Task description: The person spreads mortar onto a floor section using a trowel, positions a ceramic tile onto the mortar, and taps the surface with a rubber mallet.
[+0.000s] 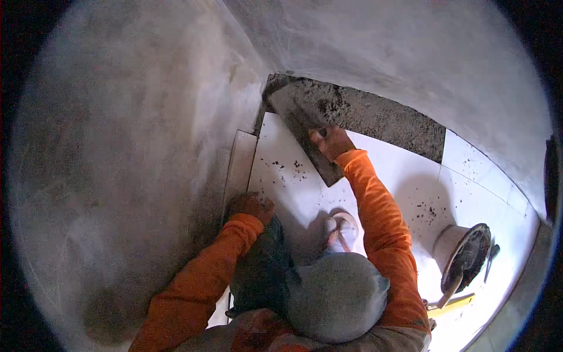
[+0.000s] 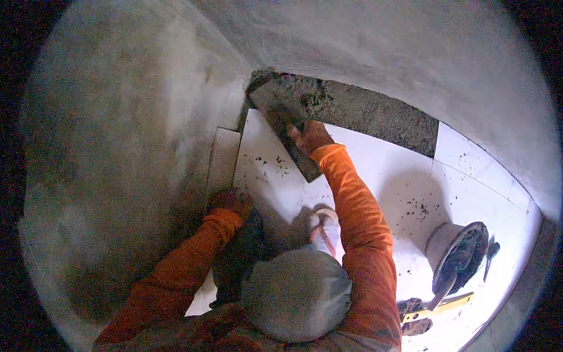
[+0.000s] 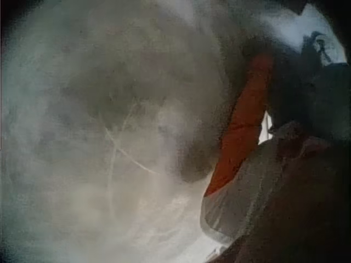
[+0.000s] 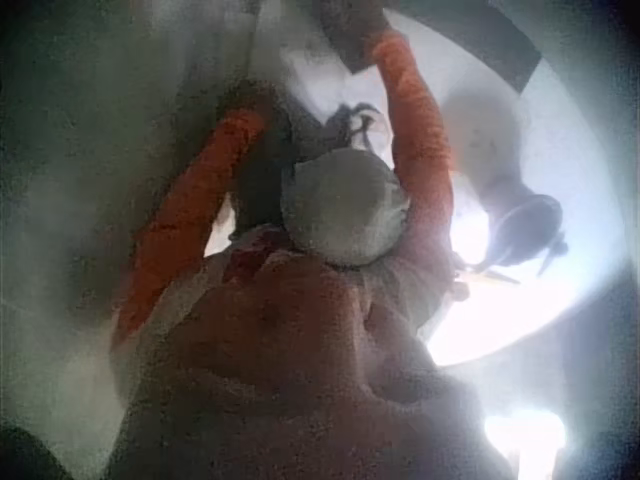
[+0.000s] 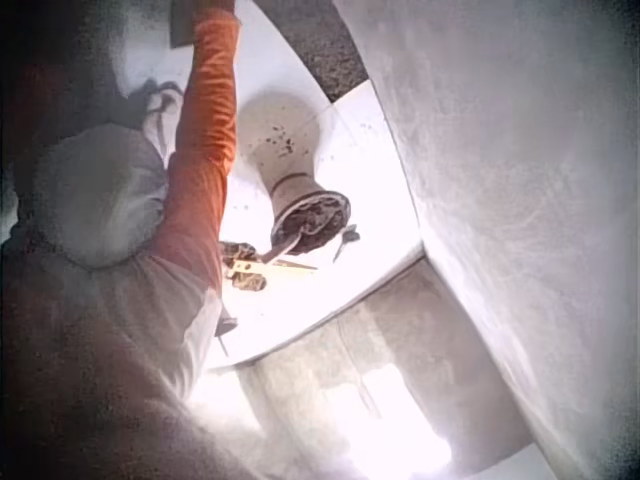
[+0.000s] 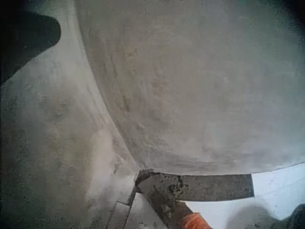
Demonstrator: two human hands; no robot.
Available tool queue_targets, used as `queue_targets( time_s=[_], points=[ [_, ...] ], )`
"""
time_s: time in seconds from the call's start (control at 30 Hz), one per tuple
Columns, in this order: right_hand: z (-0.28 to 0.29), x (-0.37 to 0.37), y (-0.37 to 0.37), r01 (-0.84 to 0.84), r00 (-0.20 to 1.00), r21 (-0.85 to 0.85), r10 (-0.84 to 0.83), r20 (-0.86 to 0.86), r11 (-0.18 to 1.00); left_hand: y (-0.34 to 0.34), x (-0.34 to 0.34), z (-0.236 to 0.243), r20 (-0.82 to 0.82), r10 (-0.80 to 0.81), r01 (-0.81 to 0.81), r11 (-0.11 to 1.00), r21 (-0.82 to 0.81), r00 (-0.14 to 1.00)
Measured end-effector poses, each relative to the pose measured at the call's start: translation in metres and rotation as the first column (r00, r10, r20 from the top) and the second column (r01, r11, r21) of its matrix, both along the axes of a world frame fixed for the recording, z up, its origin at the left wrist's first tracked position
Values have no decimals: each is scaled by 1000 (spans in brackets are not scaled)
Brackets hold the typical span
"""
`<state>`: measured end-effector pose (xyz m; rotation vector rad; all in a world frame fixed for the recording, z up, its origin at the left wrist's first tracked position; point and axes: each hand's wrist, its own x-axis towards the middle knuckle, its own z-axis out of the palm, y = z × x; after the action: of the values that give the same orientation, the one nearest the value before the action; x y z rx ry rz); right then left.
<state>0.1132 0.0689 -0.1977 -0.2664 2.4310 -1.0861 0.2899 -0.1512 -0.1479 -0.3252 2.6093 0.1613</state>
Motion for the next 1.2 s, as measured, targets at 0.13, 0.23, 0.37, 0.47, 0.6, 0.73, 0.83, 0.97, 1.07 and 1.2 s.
queue_targets(
  time_s=[0.13,0.23,0.37,0.47,0.6,0.73,0.83,0.97,1.07,1.2],
  points=[
    [-7,-14,-22,-155,986,19,156,-60,988,-28,21,-44,26,-37,35,997,71,999],
    [26,-24,-22,-53,999,132,51,18,990,-21,8,-29,99,-111,106,993,54,989],
    [-6,-8,-31,-11,992,112,25,-125,994,-23,24,-56,-28,8,-2,976,220,1000],
    [10,-30,-26,-54,999,158,53,11,986,-43,37,-85,-65,-43,55,981,187,997],
    [-11,-25,-18,19,982,230,26,-189,973,-34,26,-80,-72,-125,137,971,195,990],
    [-16,-48,-15,-108,991,242,123,-47,964,-61,53,-128,-43,-69,74,990,119,997],
    [5,-34,-10,-124,989,293,141,-37,948,-40,47,-99,-63,-164,166,986,28,984],
    [21,-34,-17,-303,951,404,299,76,863,-33,29,-56,37,-59,59,998,9,998],
    [-39,-72,5,-334,911,353,396,-116,874,-23,14,-53,144,-37,16,989,144,989],
    [-15,-115,-1,-378,910,404,416,-6,833,-14,5,-16,67,-74,72,997,36,995]
  ],
)
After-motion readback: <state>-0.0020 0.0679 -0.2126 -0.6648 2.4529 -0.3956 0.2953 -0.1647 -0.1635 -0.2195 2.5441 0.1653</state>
